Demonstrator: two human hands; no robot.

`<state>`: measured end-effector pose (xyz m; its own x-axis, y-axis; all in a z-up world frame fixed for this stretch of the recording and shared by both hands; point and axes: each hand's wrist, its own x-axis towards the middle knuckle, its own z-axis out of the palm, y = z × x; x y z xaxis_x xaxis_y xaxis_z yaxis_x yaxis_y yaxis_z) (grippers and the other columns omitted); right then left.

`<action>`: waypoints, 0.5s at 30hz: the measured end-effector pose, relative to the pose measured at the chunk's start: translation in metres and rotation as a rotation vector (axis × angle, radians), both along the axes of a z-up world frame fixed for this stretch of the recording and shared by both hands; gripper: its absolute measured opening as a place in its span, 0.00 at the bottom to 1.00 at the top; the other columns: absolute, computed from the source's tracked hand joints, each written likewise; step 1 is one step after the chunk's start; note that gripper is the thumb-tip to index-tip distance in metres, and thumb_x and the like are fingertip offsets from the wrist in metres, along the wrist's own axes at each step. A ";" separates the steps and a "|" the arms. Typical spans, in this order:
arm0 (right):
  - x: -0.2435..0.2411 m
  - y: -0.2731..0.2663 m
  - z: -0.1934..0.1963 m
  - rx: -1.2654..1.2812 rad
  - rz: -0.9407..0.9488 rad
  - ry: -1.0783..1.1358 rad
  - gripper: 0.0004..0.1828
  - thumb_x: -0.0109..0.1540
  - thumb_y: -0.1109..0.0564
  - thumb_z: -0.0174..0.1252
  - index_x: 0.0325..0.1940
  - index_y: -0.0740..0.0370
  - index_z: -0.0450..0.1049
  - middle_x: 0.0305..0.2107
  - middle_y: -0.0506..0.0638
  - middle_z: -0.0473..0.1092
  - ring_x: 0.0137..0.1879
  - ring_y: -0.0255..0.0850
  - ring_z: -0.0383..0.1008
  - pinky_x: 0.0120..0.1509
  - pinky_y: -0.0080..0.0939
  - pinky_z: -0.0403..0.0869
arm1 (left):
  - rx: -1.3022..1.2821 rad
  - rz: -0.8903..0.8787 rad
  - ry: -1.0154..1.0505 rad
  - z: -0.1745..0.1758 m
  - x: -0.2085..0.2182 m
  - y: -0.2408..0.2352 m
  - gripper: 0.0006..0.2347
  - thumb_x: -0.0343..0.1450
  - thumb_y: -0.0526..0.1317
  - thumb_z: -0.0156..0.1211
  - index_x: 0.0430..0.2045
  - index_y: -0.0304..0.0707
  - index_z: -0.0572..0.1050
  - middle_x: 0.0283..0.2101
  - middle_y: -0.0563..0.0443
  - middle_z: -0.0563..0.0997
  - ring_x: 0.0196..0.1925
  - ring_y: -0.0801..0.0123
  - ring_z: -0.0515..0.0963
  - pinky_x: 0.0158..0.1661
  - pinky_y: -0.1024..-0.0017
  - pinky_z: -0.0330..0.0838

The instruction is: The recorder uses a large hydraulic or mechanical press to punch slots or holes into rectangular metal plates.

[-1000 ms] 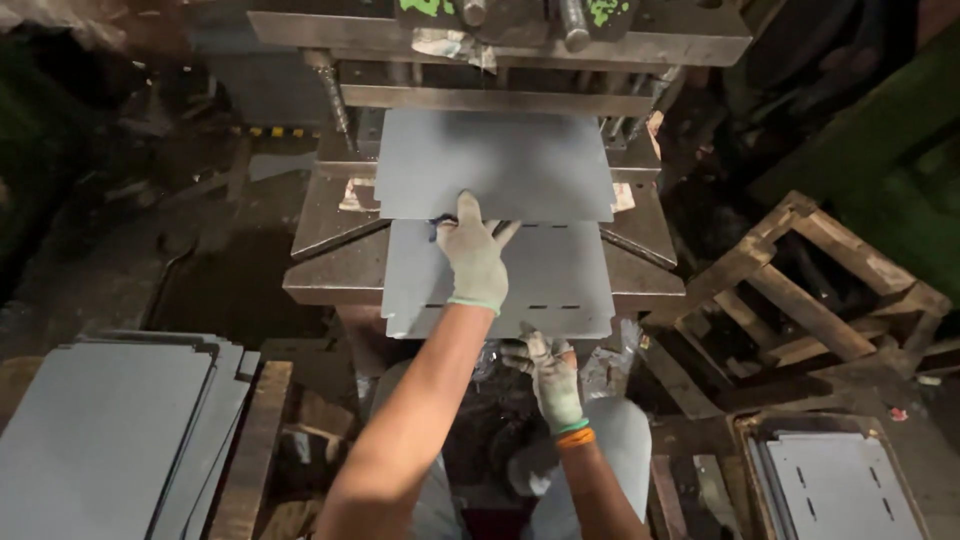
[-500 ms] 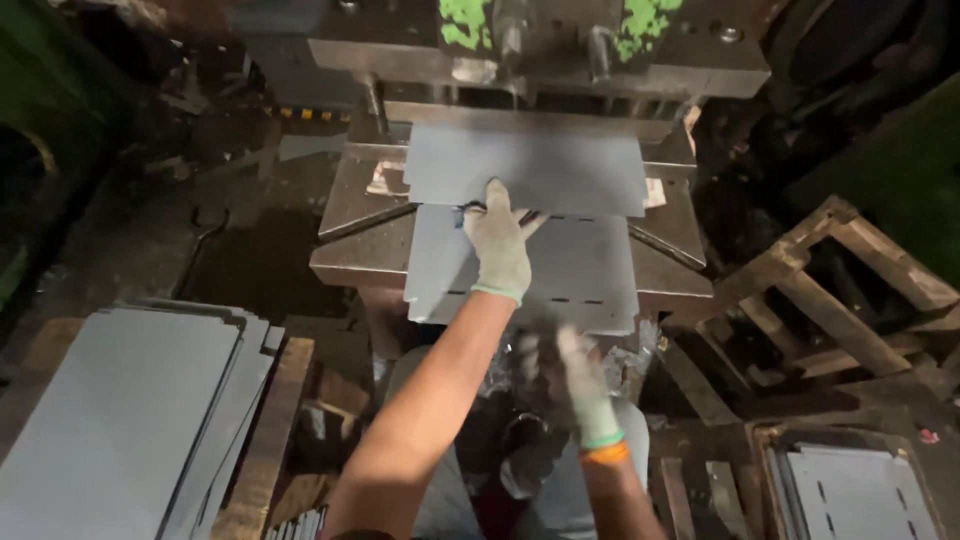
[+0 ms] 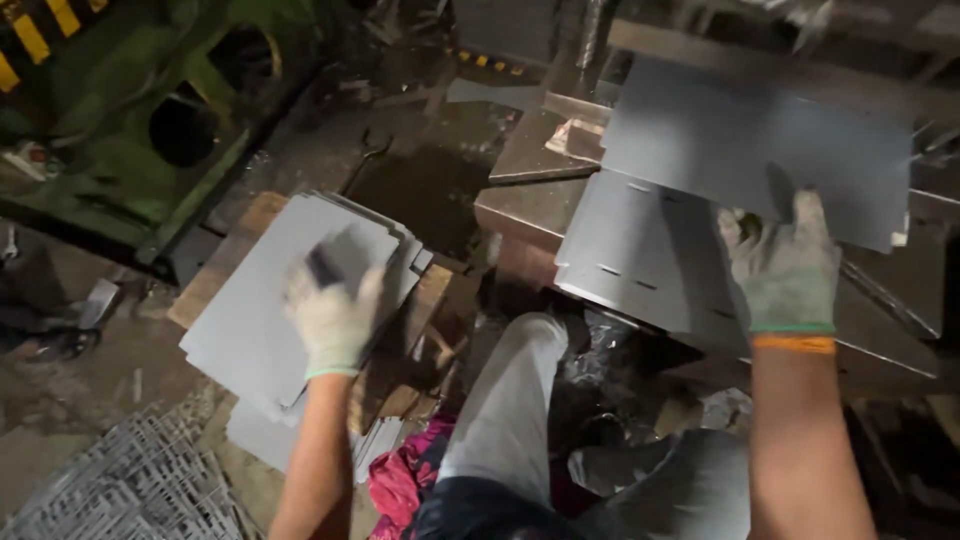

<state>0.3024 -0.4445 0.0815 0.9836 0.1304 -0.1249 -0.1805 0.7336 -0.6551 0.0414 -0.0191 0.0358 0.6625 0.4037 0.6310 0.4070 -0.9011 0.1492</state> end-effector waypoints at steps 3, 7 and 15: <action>0.020 -0.008 -0.028 -0.350 -0.011 -0.309 0.17 0.76 0.53 0.48 0.59 0.71 0.67 0.47 0.60 0.74 0.51 0.46 0.76 0.55 0.46 0.81 | -0.065 0.207 0.174 -0.047 -0.044 0.018 0.36 0.72 0.60 0.58 0.58 0.15 0.69 0.62 0.15 0.67 0.62 0.26 0.66 0.59 0.39 0.60; -0.002 0.002 -0.020 -0.317 -0.084 -0.164 0.16 0.76 0.55 0.55 0.59 0.72 0.67 0.47 0.60 0.74 0.49 0.48 0.77 0.53 0.45 0.83 | 0.116 0.120 0.395 -0.073 -0.063 -0.004 0.32 0.70 0.55 0.60 0.63 0.27 0.68 0.67 0.27 0.66 0.68 0.36 0.66 0.65 0.46 0.61; -0.101 -0.017 -0.067 -0.255 -0.162 -0.066 0.24 0.65 0.45 0.54 0.64 0.51 0.64 0.60 0.44 0.65 0.62 0.39 0.71 0.55 0.51 0.81 | -0.800 0.192 -0.079 0.097 -0.039 -0.056 0.14 0.81 0.44 0.59 0.36 0.28 0.81 0.27 0.36 0.81 0.26 0.55 0.77 0.32 0.60 0.70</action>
<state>0.2010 -0.4616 0.0149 0.9961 -0.0558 -0.0690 -0.0260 0.5601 -0.8280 0.0027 -0.0752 0.1333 0.5017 0.8525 0.1469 0.5043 -0.4262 0.7510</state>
